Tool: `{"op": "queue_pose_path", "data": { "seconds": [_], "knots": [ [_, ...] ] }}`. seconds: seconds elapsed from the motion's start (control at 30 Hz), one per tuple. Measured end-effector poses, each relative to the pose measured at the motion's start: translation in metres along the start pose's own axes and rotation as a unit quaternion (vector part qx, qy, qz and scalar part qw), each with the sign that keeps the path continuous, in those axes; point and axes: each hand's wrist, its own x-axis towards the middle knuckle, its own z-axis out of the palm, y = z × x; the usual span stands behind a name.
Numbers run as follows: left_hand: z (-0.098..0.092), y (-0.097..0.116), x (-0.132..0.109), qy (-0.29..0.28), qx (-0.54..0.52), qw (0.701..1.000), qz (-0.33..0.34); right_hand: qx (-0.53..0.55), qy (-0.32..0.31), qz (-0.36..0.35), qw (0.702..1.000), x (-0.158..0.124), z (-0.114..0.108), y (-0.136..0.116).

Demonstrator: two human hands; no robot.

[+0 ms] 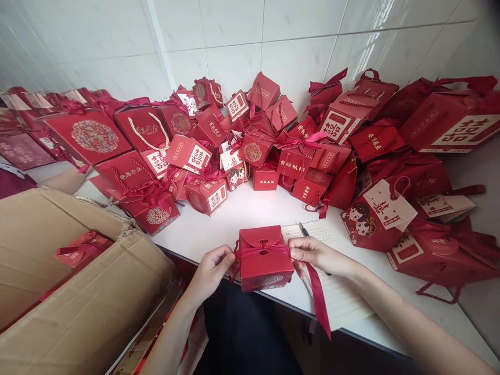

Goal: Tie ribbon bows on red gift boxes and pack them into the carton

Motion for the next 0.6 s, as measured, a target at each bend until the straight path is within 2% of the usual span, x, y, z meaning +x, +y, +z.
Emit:
{"op": "queue_pose_path", "data": {
  "seconds": [0.13,0.2,0.4,0.6],
  "knots": [
    [-0.009,0.004,-0.002,-0.023,0.038,0.999,-0.007,-0.027,-0.002,0.016,1.0,-0.004,-0.011,-0.004],
    [-0.015,0.005,-0.005,-0.017,0.069,0.997,-0.018,-0.035,-0.007,0.028,0.999,-0.005,-0.015,-0.007],
    [-0.037,0.009,-0.017,0.057,0.112,0.992,-0.022,-0.057,0.022,0.076,0.995,-0.011,-0.024,-0.015],
    [-0.046,0.007,-0.025,0.108,0.108,0.987,-0.045,-0.065,0.033,0.068,0.995,-0.017,-0.034,-0.017]
  ]
}}
